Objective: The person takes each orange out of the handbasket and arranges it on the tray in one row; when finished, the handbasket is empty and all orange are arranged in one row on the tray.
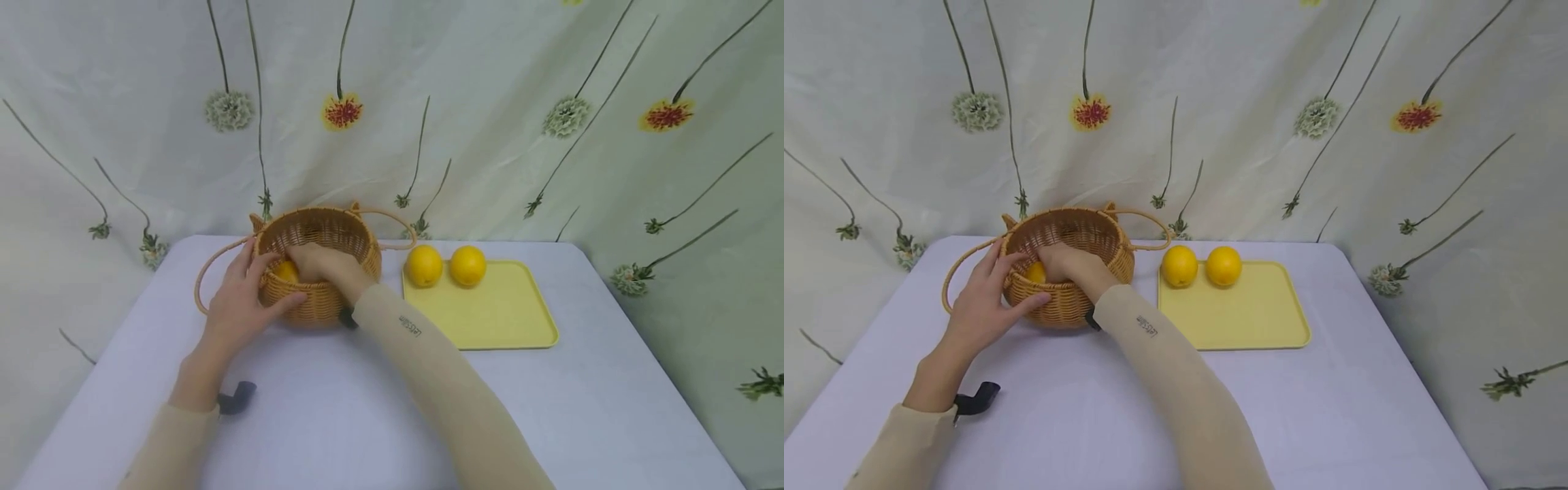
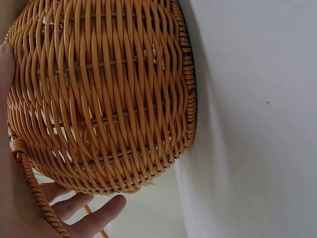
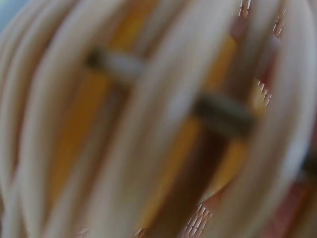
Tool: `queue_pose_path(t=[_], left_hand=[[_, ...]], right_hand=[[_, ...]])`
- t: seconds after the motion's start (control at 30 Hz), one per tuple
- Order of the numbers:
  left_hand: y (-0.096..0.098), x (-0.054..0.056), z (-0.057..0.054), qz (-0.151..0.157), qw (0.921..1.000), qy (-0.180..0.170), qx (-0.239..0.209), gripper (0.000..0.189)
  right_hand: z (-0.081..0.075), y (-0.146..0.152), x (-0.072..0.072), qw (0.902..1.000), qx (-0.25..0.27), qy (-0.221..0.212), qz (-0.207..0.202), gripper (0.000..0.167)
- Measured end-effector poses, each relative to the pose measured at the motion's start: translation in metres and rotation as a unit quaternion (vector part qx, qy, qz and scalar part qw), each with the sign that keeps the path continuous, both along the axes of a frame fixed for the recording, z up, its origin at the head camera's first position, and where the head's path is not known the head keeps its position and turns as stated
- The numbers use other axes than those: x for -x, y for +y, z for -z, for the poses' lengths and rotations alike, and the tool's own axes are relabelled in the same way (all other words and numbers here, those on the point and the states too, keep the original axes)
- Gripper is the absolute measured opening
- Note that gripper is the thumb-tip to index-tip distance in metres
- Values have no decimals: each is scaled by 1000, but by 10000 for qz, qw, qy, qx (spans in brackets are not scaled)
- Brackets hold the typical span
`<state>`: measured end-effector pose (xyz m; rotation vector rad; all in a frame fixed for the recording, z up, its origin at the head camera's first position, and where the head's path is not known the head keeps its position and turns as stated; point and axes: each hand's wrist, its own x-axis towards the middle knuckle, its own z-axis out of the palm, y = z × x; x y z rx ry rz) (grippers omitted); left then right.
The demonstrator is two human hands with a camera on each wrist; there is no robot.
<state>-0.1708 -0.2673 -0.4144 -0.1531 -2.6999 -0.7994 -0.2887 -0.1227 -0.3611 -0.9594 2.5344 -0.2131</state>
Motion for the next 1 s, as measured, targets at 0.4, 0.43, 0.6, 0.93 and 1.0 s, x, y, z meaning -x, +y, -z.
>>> queue_pose_path(t=[0.4, 0.43, 0.6, 0.93, 1.0], left_hand=[[3, 2, 2, 29, 10000, 61, -21, 83], [3, 2, 3, 34, 10000, 43, -35, 83], [3, -2, 5, 36, 9999, 9, -104, 83], [4, -2, 2, 26, 9999, 55, -87, 85], [4, -1, 1, 13, 10000, 48, -84, 85]], right_hand=[[3, 6, 4, 9995, 241, 197, 78, 57], [2, 8, 4, 9992, 267, 248, 151, 62], [0, 19, 3, 9960, 516, 602, 420, 87], [-23, 57, -8, 9791, 1767, 883, 490, 88], [-27, 66, -11, 9727, 2024, 1004, 526, 88]])
